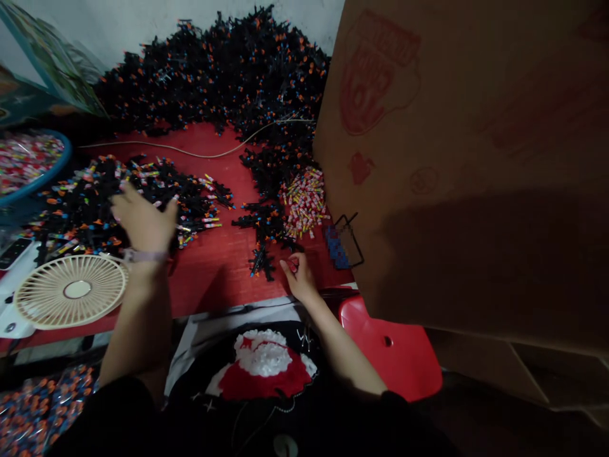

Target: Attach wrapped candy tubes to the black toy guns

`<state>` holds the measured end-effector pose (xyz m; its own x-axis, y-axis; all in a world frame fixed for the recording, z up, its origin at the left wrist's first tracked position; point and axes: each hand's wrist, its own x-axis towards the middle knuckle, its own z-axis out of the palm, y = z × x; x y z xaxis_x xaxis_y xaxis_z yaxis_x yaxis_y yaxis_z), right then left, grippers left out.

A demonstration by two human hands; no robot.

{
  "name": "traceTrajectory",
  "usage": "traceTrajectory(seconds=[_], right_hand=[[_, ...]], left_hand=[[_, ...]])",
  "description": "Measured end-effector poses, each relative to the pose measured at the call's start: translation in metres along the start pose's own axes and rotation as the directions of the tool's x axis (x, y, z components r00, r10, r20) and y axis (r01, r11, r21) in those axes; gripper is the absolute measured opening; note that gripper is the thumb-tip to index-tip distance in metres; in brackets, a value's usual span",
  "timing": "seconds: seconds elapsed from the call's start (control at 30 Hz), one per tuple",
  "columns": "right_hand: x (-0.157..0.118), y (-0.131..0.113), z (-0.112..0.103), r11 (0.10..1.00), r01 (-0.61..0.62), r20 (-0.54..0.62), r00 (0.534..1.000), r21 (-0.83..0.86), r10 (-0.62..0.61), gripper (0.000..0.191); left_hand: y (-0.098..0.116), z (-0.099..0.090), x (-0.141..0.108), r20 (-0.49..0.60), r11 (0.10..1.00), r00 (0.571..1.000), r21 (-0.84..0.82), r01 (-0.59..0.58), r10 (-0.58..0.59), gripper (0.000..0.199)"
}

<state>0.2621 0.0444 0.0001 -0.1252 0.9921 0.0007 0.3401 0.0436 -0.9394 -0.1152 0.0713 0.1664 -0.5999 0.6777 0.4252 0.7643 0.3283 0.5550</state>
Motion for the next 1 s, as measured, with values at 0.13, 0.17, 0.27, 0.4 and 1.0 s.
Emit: traceTrajectory(seconds=[0.13, 0.17, 0.27, 0.4, 1.0], right_hand=[[0.003, 0.002, -0.003, 1.000, 0.024, -0.030, 0.999, 0.018, -0.024, 0.042], [0.004, 0.003, -0.005, 0.999, 0.020, -0.027, 0.999, 0.031, -0.019, 0.042], [0.006, 0.004, -0.009, 0.998, 0.012, 0.006, 1.000, 0.061, -0.013, 0.043], [0.002, 0.002, -0.010, 0.997, 0.023, 0.037, 0.999, 0.069, -0.026, 0.042], [-0.032, -0.083, -0.032, 0.929, 0.170, 0.229, 0.940, 0.328, -0.253, 0.033]], left_hand=[[0.043, 0.063, -0.108, 0.496, 0.962, 0.825, -0.162, -0.220, 0.272, 0.044], [0.049, 0.078, -0.132, 0.537, 0.956, 0.791, -0.172, -0.238, 0.293, 0.043], [0.048, 0.103, -0.175, 0.605, 0.956, 0.741, -0.146, -0.255, 0.291, 0.028], [0.034, 0.098, -0.182, 0.580, 0.963, 0.769, -0.192, -0.190, 0.268, 0.022], [0.065, 0.002, -0.186, 0.497, 0.738, 0.546, -0.448, -0.504, 0.675, 0.023]])
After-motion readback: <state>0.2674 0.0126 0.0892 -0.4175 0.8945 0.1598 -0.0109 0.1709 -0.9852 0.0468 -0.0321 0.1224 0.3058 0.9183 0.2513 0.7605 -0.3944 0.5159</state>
